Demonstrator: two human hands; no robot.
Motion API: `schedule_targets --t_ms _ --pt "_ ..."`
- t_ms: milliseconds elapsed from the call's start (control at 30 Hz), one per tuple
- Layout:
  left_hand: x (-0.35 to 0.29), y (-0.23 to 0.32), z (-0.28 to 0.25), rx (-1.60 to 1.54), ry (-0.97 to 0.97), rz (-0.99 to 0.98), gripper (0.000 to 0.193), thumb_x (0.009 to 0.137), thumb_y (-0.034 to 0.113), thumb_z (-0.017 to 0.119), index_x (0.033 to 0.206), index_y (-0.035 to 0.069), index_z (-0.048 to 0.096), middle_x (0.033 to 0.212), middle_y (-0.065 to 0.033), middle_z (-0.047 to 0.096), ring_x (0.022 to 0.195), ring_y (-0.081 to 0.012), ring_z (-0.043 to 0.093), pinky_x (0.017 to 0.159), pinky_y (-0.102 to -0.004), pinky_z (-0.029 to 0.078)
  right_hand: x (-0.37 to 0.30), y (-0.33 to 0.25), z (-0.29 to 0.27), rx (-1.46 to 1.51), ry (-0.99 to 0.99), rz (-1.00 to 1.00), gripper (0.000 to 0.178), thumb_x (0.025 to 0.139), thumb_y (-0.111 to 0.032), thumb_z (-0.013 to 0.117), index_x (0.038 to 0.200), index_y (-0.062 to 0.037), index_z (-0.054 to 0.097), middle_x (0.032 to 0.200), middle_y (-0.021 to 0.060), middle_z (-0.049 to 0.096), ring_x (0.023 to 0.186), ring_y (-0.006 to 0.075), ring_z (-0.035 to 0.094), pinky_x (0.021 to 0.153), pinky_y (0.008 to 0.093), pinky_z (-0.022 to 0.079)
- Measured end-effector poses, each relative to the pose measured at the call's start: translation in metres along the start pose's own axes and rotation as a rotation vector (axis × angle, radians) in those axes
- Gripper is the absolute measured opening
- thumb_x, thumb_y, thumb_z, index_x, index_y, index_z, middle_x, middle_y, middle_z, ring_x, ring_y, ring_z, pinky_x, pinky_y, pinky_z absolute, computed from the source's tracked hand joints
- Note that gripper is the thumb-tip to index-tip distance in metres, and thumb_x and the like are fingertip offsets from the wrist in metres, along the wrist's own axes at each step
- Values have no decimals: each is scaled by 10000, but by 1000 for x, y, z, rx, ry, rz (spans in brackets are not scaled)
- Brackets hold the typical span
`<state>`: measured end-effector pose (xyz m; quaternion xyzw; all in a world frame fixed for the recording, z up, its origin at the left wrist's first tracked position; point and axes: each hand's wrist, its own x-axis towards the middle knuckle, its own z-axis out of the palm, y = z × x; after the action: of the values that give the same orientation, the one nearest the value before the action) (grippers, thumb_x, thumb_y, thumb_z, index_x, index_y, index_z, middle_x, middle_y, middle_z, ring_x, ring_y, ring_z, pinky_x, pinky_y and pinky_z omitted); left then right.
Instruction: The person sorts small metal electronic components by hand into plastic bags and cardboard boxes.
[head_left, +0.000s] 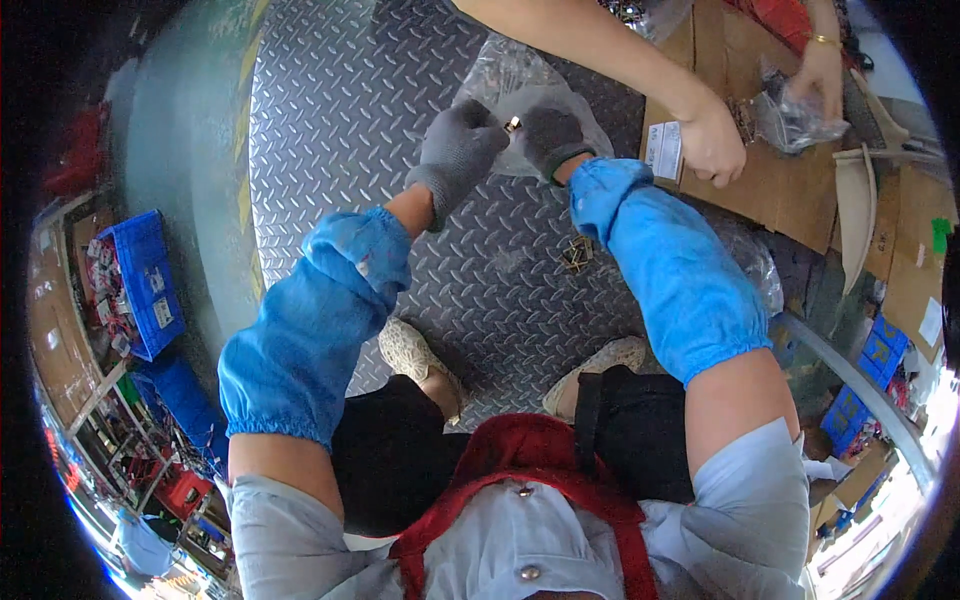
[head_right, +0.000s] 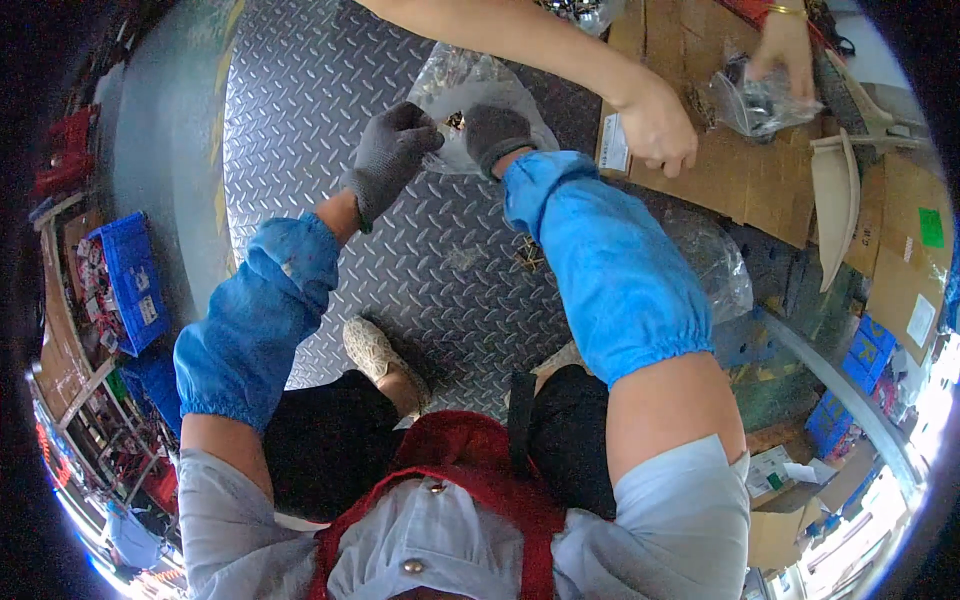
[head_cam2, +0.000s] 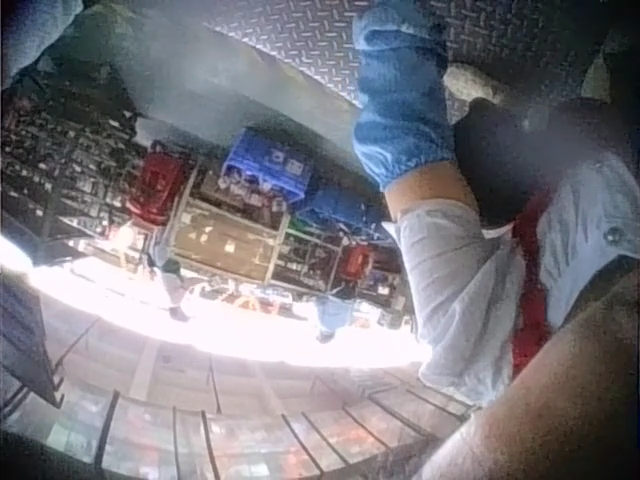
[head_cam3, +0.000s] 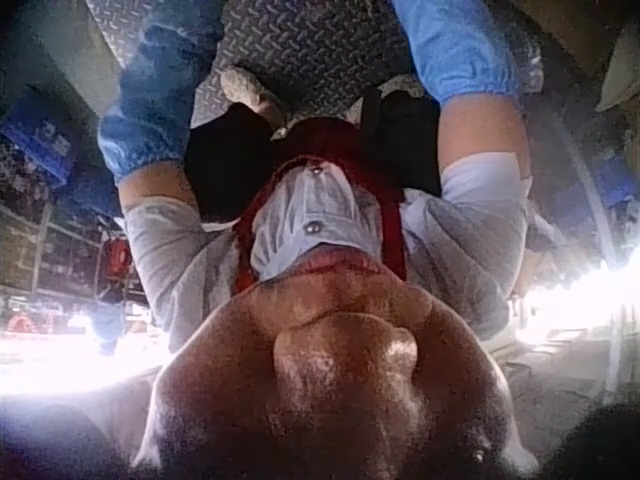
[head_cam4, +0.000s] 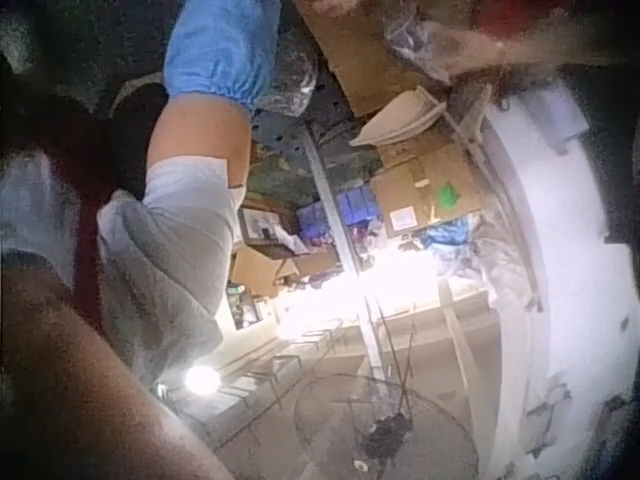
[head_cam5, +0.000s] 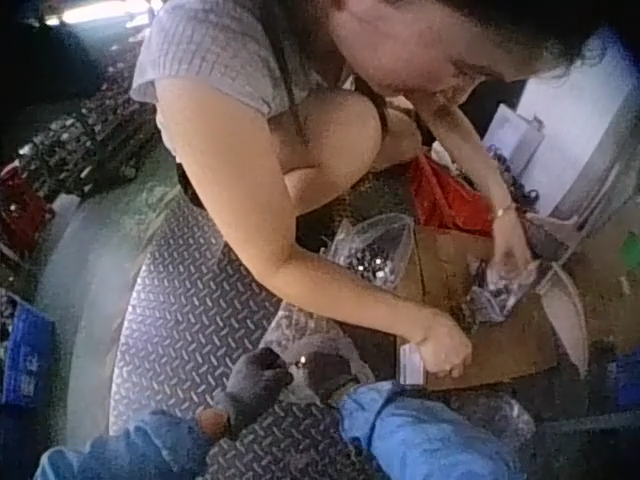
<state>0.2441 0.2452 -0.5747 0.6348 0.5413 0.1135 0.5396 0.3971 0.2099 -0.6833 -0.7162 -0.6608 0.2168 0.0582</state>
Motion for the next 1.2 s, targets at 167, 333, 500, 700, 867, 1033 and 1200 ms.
schedule_targets --t_ms 167,333,500,700,867,1033,1200 --pt "-1 -2 -2 -11 28 28 178 694 116 613 815 -13 588 686 -42 568 615 -122 515 576 -278 430 0 -5 6 5 22 37 225 795 -238 542 839 -57 667 872 172 638 801 333 614 705 463 472" --pt "-1 -10 -4 -7 22 10 182 696 120 621 806 -20 587 698 -44 575 622 -126 517 589 -288 435 5 1 11 63 -100 42 275 854 -245 458 966 -67 634 983 176 623 902 316 602 794 433 463" --pt "-2 -1 -6 9 28 89 176 701 124 624 789 -24 586 686 -43 574 612 -132 519 582 -295 437 7 82 13 242 134 -82 402 927 -319 327 1145 -71 558 1164 166 562 1009 255 568 881 370 433" --pt "-7 -19 -13 157 78 56 172 696 130 627 764 -21 580 638 -71 568 608 -139 533 573 -302 439 -1 25 0 188 -197 10 377 845 -318 486 1086 -54 609 1100 200 589 1003 333 564 870 385 430" --pt "-2 10 3 106 10 82 174 689 136 630 753 -17 577 631 -80 569 601 -144 540 561 -304 442 -8 47 -9 -39 -201 52 361 849 -289 470 1094 -59 601 1079 208 591 1007 340 563 859 417 434" --pt "5 -8 7 64 11 96 173 685 141 629 757 -9 582 645 -89 578 613 -153 551 585 -306 448 -10 54 24 24 -53 -12 364 845 -270 465 1127 -64 569 1109 194 574 1010 350 556 869 440 428" --pt "0 -9 0 90 19 56 183 685 150 632 765 -8 585 676 -102 590 632 -161 564 603 -312 452 -27 23 -17 -127 -92 -112 388 872 -299 459 1167 -64 548 1178 173 549 1083 305 520 924 383 389"
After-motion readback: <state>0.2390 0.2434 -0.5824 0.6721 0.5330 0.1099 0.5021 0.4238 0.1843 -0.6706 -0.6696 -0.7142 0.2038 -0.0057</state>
